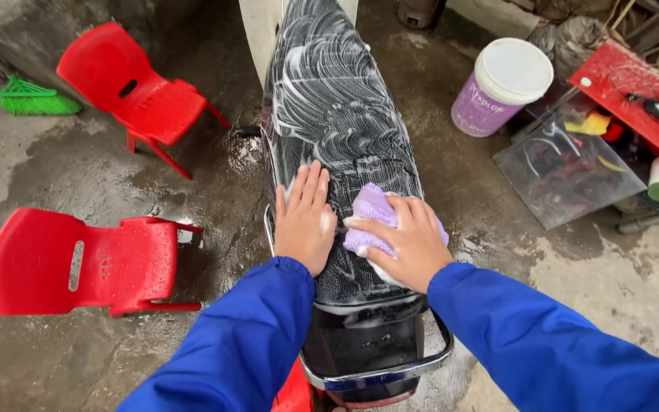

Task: The person scrubs the motorcycle seat with a soapy purple cloth, then moves to scrub the chrome exhaust pipe. The person uses circular and back-and-forth motions to clean the surfaces.

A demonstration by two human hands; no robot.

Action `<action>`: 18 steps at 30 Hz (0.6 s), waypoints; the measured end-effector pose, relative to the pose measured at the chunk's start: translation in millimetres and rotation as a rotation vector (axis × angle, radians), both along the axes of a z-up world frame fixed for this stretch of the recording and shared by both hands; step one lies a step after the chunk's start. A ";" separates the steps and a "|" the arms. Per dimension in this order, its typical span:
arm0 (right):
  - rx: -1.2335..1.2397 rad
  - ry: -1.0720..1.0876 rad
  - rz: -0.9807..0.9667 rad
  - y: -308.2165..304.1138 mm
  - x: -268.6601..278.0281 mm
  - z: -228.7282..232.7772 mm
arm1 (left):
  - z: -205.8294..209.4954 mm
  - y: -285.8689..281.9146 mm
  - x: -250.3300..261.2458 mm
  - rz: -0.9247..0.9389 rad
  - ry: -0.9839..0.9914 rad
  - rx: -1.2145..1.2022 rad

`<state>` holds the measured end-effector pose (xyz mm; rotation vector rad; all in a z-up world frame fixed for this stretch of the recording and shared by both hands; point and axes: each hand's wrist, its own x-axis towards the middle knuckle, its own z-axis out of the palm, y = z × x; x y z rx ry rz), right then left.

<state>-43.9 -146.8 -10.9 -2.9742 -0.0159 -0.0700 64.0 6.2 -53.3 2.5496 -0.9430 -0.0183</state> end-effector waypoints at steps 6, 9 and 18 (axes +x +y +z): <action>-0.069 -0.117 0.020 -10.1 30.9 -6.4 | -1.9 -5.8 -1.0 0.067 -0.066 0.041; -0.009 -0.113 0.026 -11.6 31.7 -7.3 | -2.0 -5.1 -5.3 0.089 -0.087 0.096; 0.116 -0.414 0.132 -21.5 33.1 -24.0 | 16.9 -14.2 -70.8 0.338 -0.047 0.240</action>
